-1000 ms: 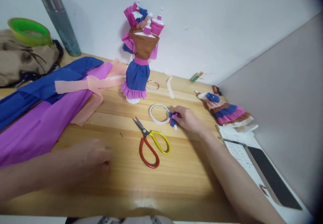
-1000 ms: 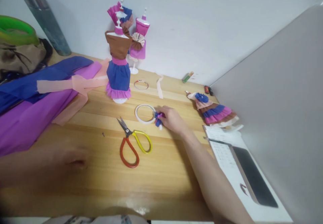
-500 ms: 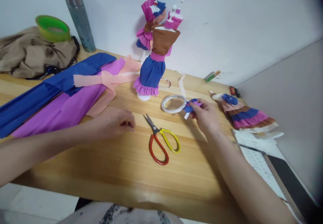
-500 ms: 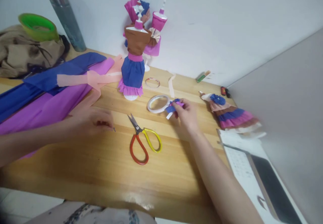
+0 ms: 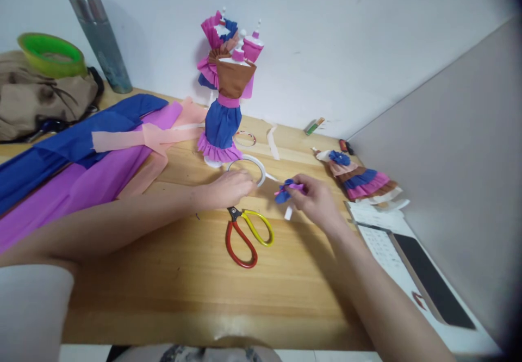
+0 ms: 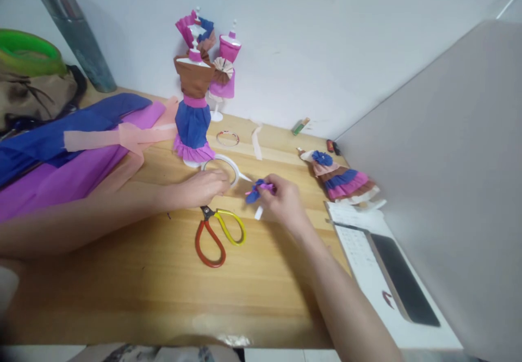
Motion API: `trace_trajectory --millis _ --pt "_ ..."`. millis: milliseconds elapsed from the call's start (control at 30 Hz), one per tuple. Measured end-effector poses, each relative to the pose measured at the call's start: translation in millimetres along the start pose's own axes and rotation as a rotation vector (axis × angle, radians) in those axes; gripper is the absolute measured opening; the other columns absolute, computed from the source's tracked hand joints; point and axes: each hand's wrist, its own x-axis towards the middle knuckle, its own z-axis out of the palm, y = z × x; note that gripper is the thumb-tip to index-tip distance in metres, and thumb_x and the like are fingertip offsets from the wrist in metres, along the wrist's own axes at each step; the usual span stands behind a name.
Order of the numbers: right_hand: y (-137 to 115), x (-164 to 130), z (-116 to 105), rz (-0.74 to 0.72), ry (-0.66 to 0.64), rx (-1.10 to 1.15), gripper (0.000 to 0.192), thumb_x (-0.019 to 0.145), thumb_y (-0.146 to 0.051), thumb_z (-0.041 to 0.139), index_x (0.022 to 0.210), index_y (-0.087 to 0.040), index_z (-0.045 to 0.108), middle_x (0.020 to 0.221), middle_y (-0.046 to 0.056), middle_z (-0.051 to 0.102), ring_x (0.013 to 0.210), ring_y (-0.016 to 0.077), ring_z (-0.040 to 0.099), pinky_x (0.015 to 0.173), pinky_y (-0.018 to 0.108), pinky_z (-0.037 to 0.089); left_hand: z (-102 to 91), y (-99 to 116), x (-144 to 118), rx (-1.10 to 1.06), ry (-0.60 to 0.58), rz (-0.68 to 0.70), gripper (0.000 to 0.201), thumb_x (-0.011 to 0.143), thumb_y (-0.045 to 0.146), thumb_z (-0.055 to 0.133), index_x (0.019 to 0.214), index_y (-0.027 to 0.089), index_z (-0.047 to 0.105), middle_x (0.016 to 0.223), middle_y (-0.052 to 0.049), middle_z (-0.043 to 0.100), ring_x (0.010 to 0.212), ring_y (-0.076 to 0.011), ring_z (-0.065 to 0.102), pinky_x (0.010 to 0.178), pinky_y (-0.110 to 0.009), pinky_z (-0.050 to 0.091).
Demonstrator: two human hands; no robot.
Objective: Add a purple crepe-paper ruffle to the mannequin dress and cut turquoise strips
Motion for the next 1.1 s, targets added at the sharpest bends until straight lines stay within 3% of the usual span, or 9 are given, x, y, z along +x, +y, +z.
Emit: trace_trajectory --millis 133,333,467,567,733,900,1000,1100 --pt "5.9 -4.6 -23.2 0.103 0.082 0.150 0.022 0.072 -0.039 0.064 0.067 -0.020 0.054 0.054 0.000 0.059 0.041 0.0105 0.042 0.042 0.024 0.030 2.9 1.6 4.9 0.011 -0.026 0.063 0.027 0.078 -0.006 0.044 0.084 0.011 0.064 0.092 -0.012 0.065 0.096 -0.0241 0.058 0.078 -0.033 0.046" --pt "30.4 2.9 -28.7 0.170 0.041 0.326 0.026 0.067 -0.039 0.071 0.065 -0.019 0.055 0.057 0.001 0.062 0.040 0.0078 0.039 0.040 0.023 0.027 -0.9 11.1 -5.2 -0.014 0.056 0.155 0.031 0.086 -0.003 0.035 0.091 0.011 0.062 0.090 -0.007 0.062 0.090 -0.0198 0.056 0.079 -0.030 0.042" --pt "46.4 7.4 -35.0 0.212 -0.050 0.382 0.024 0.059 -0.036 0.075 0.066 -0.017 0.060 0.057 0.000 0.060 0.041 0.0081 0.041 0.039 0.022 0.027 0.2 0.0 -8.3 -0.015 0.045 0.162 0.026 0.082 -0.003 0.040 0.086 0.012 0.061 0.086 -0.008 0.060 0.088 -0.0219 0.052 0.076 -0.032 0.039" --pt "51.1 8.1 -37.9 0.250 -0.068 0.418 0.026 0.055 -0.037 0.075 0.060 -0.018 0.058 0.052 -0.001 0.055 0.039 0.0075 0.038 0.037 0.023 0.026 4.1 -12.2 -5.1 -0.025 0.031 0.171 0.020 0.089 0.006 0.041 0.085 0.014 0.059 0.084 -0.008 0.058 0.085 -0.0228 0.049 0.074 -0.033 0.038" --pt "59.8 9.6 -44.5 0.283 0.034 0.486 0.032 0.055 -0.044 0.073 0.063 -0.021 0.052 0.046 -0.006 0.043 0.036 0.0076 0.034 0.037 0.023 0.026 2.3 -28.5 -6.9 -0.159 0.004 0.175 0.024 0.097 0.020 0.037 0.084 0.016 0.057 0.084 -0.007 0.056 0.084 -0.0207 0.049 0.074 -0.031 0.037" --pt "62.4 7.3 -42.7 0.263 0.122 0.521 0.033 0.052 -0.040 0.078 0.067 -0.020 0.055 0.054 -0.004 0.052 0.043 0.0080 0.041 0.041 0.022 0.031 -8.1 -33.8 -11.7 -0.294 -0.002 0.053 0.021 0.094 0.023 0.041 0.083 0.016 0.058 0.083 -0.005 0.058 0.083 -0.0175 0.052 0.076 -0.028 0.039" --pt "51.8 1.2 -32.0 0.233 0.133 0.522 0.035 0.053 -0.041 0.081 0.064 -0.019 0.057 0.061 -0.001 0.060 0.049 0.0095 0.048 0.043 0.021 0.033 -10.8 -23.5 -11.5 -0.370 0.147 -0.052 0.019 0.090 0.021 0.045 0.078 0.015 0.058 0.081 -0.004 0.061 0.081 -0.0164 0.054 0.076 -0.029 0.041" --pt "29.3 -10.1 -16.2 0.206 0.120 0.521 0.036 0.056 -0.044 0.082 0.061 -0.019 0.057 0.060 0.001 0.062 0.050 0.0106 0.050 0.041 0.021 0.032 -6.9 -3.8 -7.2 -0.598 0.292 -0.242 0.017 0.086 0.026 0.054 0.078 0.014 0.062 0.076 -0.003 0.064 0.073 -0.0146 0.056 0.068 -0.027 0.042"
